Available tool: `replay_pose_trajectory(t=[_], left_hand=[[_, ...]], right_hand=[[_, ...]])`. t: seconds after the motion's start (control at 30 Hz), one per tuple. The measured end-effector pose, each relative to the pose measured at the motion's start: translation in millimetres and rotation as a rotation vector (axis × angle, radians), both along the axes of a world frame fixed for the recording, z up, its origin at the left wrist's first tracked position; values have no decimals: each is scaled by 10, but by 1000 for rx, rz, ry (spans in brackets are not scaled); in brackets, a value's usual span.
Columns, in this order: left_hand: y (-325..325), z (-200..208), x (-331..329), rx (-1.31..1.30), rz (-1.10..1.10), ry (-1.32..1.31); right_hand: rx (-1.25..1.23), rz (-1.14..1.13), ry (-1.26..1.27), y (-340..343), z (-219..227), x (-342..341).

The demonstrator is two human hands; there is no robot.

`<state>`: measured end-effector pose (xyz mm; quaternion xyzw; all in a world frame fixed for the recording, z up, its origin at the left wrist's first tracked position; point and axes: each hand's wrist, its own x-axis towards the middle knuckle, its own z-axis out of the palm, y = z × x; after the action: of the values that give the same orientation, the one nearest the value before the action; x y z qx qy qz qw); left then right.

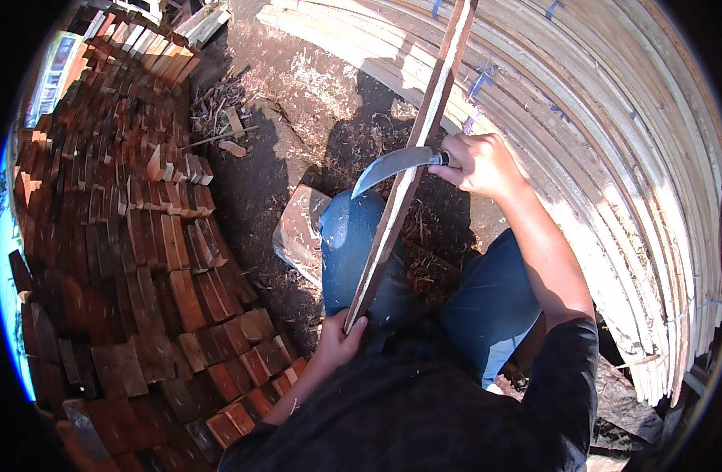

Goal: The person holds a long wooden stick on their lap and uses a curved knife to shave off thin strips of wood along its length. The person repeatedly shaves the stick, creating wood shavings that fall onto their lap and the ground.

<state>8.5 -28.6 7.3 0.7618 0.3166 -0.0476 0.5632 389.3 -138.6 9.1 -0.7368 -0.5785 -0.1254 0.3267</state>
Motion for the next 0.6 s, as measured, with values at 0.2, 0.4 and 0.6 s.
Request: replay_pose_trajectory(t=[0.2,0.4,0.6], left_hand=[[-15,-41,-35,-52,38,19],[31,-54,-44,3,-11,-5],[34,-62,-94,27,-45,10]], right_hand=[[-111,-573,215,12,136,299],[-70,-665,263,-122,107,308],[-127,-438,181,-296,134,407]])
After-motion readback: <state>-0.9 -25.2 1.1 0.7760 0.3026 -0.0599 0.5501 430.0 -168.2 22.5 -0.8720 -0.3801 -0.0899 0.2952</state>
